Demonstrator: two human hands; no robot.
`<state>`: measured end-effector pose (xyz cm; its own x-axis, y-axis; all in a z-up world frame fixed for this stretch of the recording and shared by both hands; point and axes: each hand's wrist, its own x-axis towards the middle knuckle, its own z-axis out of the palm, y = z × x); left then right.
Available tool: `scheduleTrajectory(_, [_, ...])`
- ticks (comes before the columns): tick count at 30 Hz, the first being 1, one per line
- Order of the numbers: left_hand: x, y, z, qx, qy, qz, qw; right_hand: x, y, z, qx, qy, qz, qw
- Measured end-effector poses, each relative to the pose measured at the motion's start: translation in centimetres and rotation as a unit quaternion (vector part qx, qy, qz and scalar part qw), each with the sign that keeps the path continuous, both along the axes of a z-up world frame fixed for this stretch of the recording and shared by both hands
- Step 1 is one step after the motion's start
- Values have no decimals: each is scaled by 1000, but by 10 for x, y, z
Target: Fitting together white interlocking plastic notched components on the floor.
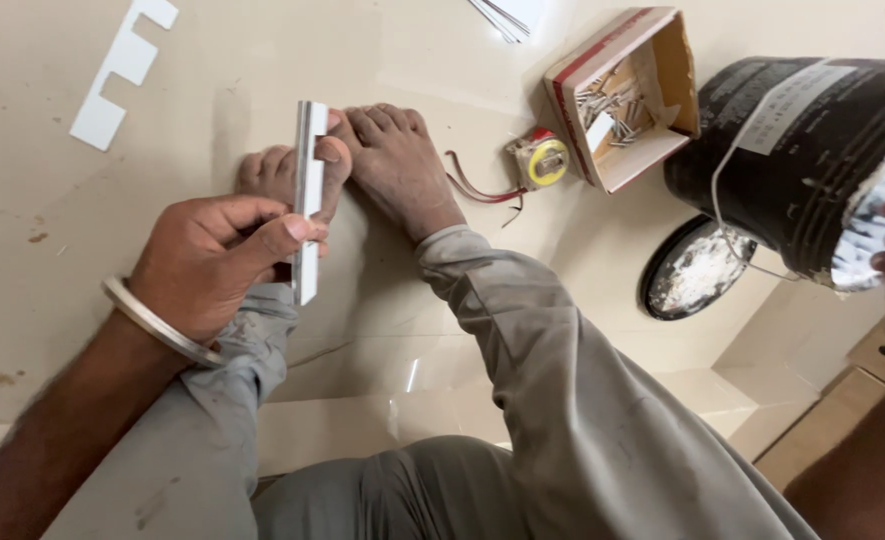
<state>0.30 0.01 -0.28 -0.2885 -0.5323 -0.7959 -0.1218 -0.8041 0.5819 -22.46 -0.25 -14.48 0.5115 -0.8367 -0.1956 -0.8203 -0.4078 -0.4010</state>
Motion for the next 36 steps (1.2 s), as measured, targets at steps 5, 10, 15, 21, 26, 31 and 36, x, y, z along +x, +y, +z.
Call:
scheduleTrajectory(5, [4, 8, -15, 88, 176, 84, 977, 0, 2, -4, -14, -33, -5, 999])
scheduleTrajectory(10, [2, 4, -9, 114, 305, 128, 937, 3, -19, 53, -6, -102, -9, 995])
scheduleTrajectory(15, [4, 8, -7, 113, 357, 112, 920, -52, -35, 208, 91, -145, 31, 985])
scheduleTrajectory(21, [2, 3, -2, 82, 379, 95, 917, -37, -40, 208, 60, -49, 80, 994])
scheduleTrajectory(26, [5, 5, -3, 41, 381, 83, 920, -37, -36, 202, 73, -55, 72, 993])
scheduleTrajectory(31, [5, 4, -3, 60, 370, 92, 923, -49, -27, 189, 71, -229, 2, 971])
scheduleTrajectory(36, [3, 5, -4, 80, 375, 105, 917, -51, -24, 190, 71, -240, 39, 967])
